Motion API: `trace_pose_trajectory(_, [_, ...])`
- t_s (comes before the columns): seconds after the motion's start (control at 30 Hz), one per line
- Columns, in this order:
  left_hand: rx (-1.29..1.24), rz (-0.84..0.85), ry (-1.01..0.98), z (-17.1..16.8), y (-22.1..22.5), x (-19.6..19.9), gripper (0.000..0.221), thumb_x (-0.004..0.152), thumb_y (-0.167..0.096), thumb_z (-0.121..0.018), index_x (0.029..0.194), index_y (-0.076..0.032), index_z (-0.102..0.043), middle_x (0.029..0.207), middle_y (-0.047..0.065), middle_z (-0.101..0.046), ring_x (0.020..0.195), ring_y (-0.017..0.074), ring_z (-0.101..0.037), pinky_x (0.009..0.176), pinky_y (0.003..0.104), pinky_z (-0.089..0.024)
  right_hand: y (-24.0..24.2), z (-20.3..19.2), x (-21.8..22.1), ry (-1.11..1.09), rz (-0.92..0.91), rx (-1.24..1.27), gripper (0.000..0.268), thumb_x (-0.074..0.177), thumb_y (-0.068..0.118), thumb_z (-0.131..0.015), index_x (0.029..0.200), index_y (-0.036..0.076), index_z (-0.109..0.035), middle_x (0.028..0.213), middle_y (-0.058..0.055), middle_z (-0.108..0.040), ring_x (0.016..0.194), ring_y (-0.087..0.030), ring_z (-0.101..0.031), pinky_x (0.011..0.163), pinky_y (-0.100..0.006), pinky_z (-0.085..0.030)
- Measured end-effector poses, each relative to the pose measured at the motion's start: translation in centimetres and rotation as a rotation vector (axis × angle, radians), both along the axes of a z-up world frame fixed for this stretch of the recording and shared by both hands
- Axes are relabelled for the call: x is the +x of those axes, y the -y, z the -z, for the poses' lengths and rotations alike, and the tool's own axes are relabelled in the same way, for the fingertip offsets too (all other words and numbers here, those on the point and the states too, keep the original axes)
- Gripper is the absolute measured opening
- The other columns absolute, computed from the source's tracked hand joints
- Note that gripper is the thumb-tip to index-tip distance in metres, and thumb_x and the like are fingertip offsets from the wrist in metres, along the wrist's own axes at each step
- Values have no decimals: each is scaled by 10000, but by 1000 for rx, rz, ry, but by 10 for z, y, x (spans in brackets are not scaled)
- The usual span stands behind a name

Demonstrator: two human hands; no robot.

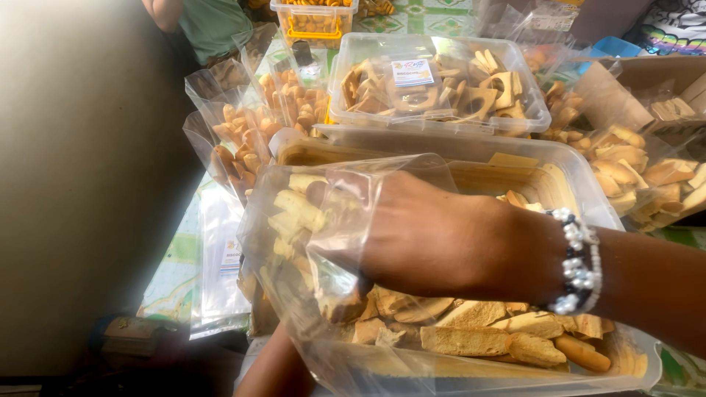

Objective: The person packs rectangular biscuit pieces from a large plastic bin into clear plastic bags. They repeatedly pick up pieces by hand, place them into a bag held open in the other hand, and set the filled bag aside on the table.

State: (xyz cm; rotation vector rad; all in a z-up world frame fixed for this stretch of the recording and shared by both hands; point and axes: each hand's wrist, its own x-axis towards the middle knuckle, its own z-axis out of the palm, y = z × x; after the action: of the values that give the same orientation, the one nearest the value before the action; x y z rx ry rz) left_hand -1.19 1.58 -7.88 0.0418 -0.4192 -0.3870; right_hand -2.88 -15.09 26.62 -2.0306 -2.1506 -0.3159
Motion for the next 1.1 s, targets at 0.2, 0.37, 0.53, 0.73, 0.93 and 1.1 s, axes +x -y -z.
trace_pose_trajectory(0.2, [127, 9, -15, 5, 2, -24, 750, 1005, -623, -395, 1449, -22, -330, 1443, 280, -361, 1278, 384, -465, 1033, 574, -434, -2, 0, -2, -279, 0, -324, 176, 844, 70, -577, 1005, 37, -637, 1142, -113, -629, 1117, -301, -592, 927, -427, -510])
trace_pose_trajectory(0.37, [130, 17, -41, 5, 5, -29, 740, 1006, -624, -391, 1447, -32, -324, 1449, 266, -358, 1293, 369, -456, 1048, 562, -431, 0, 5, -1, -219, -37, -238, 191, 829, 42, -589, 1011, 12, -636, 1169, -140, -627, 1156, -337, -550, 869, -430, -524])
trace_pose_trajectory(0.53, [102, 6, -67, -1, 6, -19, 731, 1008, -624, -388, 1445, -42, -318, 1455, 251, -356, 1309, 354, -448, 1062, 551, -427, 2, 11, 2, -163, -6, -289, 314, 775, 48, -565, 1085, 42, -610, 1110, -117, -647, 1125, -308, -575, 824, -405, -548])
trace_pose_trajectory(0.73, [49, -76, -88, -10, 2, 2, 720, 1010, -625, -385, 1443, -54, -311, 1463, 234, -352, 1327, 336, -438, 1079, 537, -423, 18, 10, 4, -200, 37, -356, 392, 847, 77, -527, 1234, 90, -585, 1135, -122, -660, 1052, -255, -641, 822, -356, -569])
trace_pose_trajectory(0.93, [16, -249, -94, -9, -16, 20, 709, 1011, -625, -381, 1442, -66, -304, 1470, 216, -349, 1345, 318, -427, 1097, 522, -418, 76, -22, 32, -492, -213, -203, 436, 905, 12, -466, 1286, 139, -637, 1232, -160, -658, 1037, -208, -711, 820, -284, -616])
trace_pose_trajectory(1.1, [390, -1645, -111, 12, 17, 76, 700, 1013, -626, -378, 1440, -76, -298, 1476, 202, -346, 1360, 303, -419, 1111, 511, -415, 125, 59, 120, -907, -114, 354, 239, 990, -57, -478, 949, 91, -661, 972, -106, -706, 932, -160, -719, 782, -228, -608])
